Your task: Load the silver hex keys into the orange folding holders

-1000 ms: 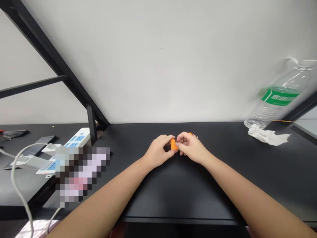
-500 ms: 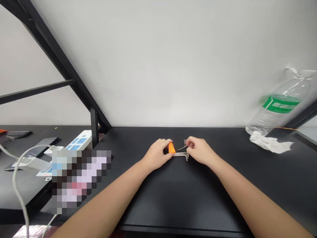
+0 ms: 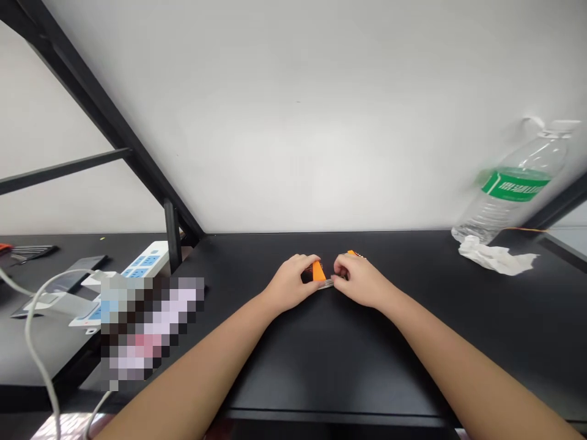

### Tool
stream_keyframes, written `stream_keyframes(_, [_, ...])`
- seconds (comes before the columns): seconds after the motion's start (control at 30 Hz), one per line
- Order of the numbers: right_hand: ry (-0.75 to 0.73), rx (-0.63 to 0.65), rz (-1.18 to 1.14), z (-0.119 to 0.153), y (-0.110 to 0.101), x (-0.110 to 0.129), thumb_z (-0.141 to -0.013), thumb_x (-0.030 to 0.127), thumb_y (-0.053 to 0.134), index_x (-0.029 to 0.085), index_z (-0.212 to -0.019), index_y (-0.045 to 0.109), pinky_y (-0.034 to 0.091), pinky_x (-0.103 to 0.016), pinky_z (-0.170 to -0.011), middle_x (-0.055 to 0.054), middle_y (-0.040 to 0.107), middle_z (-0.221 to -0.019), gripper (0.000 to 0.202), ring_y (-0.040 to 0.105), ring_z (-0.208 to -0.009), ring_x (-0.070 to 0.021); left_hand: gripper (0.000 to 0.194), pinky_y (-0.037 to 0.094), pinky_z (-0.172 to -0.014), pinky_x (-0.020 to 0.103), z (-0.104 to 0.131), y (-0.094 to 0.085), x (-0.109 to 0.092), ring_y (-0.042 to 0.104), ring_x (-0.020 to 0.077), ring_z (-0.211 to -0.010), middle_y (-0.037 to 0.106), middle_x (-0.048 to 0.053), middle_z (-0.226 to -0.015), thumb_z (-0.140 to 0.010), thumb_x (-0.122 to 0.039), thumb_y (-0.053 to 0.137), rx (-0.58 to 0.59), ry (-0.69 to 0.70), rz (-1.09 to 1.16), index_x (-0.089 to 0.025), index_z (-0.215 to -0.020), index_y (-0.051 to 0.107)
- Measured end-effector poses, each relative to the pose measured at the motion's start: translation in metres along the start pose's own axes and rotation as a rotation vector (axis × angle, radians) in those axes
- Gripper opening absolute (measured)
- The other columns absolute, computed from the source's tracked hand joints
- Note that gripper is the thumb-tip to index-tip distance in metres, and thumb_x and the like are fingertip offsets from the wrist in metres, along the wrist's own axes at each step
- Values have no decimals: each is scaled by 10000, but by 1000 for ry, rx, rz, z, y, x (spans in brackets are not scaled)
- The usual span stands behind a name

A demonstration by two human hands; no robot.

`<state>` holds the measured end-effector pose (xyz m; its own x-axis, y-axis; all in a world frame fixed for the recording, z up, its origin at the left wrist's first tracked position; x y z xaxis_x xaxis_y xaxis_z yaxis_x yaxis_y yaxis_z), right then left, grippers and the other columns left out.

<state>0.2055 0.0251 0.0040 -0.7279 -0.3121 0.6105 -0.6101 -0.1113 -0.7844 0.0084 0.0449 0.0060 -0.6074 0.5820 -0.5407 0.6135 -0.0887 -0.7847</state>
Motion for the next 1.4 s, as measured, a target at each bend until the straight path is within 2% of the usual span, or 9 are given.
stream_keyframes(0.1, [80,-37,-288,-4,4,5,-854,286,569,240,-839,549,452,-291,-631,9,635,-801,52,578,-699,-160,339,476,-782,336,0,-1,-7,592,199,-847,676,14,-918,-828,-345,733,5,23,-3,-244,-1138,640])
stream_keyframes(0.2, [109,-50,-488,-8,13,8,-840,291,566,243,-897,578,503,-287,-651,12,649,-839,76,610,-718,-152,253,468,-770,328,0,-1,-14,582,194,-827,667,9,-891,-833,-316,720,5,48,-1,-246,-1065,647])
stream_keyframes(0.4, [135,-35,-626,-11,22,4,-784,249,600,232,-906,597,558,-296,-687,-5,661,-878,123,648,-787,-165,191,453,-756,318,-1,-2,-18,564,183,-805,662,-5,-864,-843,-318,716,0,66,-11,-246,-1003,641])
stream_keyframes(0.6, [146,-56,-655,-12,23,3,-762,202,567,221,-894,619,564,-298,-701,-2,679,-858,143,667,-785,-165,190,449,-769,320,-2,-1,-19,558,180,-799,663,-6,-865,-849,-316,713,6,75,-12,-244,-1007,637])
stream_keyframes(0.77, [166,-80,-577,-12,22,4,-728,179,556,225,-899,634,550,-299,-700,-11,706,-893,193,672,-790,-170,180,448,-768,322,-2,0,-19,558,187,-803,664,-1,-866,-851,-309,700,9,73,-38,-243,-1006,634])
stream_keyframes(1.0, [220,-114,-283,-10,13,9,-711,158,562,231,-814,624,481,-282,-665,19,703,-784,141,646,-716,-158,183,456,-797,339,-1,5,-15,560,202,-821,662,16,-874,-862,-325,671,47,102,-124,-238,-1020,638])
stream_keyframes(1.17, [253,-95,-109,-13,9,1,-753,144,556,219,-904,641,427,-261,-622,11,693,-743,189,616,-668,-146,335,469,-818,355,-1,5,-11,575,214,-843,684,23,-900,-842,-309,688,51,109,-148,-238,-1164,630])
stream_keyframes(1.27, [221,-83,4,-15,8,-4,-778,123,552,198,-969,665,421,-265,-672,-23,705,-802,235,624,-738,-159,373,476,-814,356,-1,4,-9,583,222,-860,690,27,-907,-836,-301,690,50,90,-153,-235,-1199,631])
stream_keyframes(1.4, [203,-61,108,-18,9,-10,-786,99,535,198,-866,662,392,-265,-676,-32,695,-794,180,612,-780,-169,389,483,-829,360,0,3,-7,588,225,-876,693,27,-924,-823,-302,704,48,79,-152,-234,-1200,636])
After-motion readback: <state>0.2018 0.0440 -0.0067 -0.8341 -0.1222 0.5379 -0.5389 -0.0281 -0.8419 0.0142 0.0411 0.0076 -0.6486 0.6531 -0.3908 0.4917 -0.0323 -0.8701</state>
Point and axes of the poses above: each hand's wrist, its own z-axis away from the middle knuckle, its own y-axis out of the palm, x = y × z, the point moved 3 cm from there along -z, towards the middle knuckle
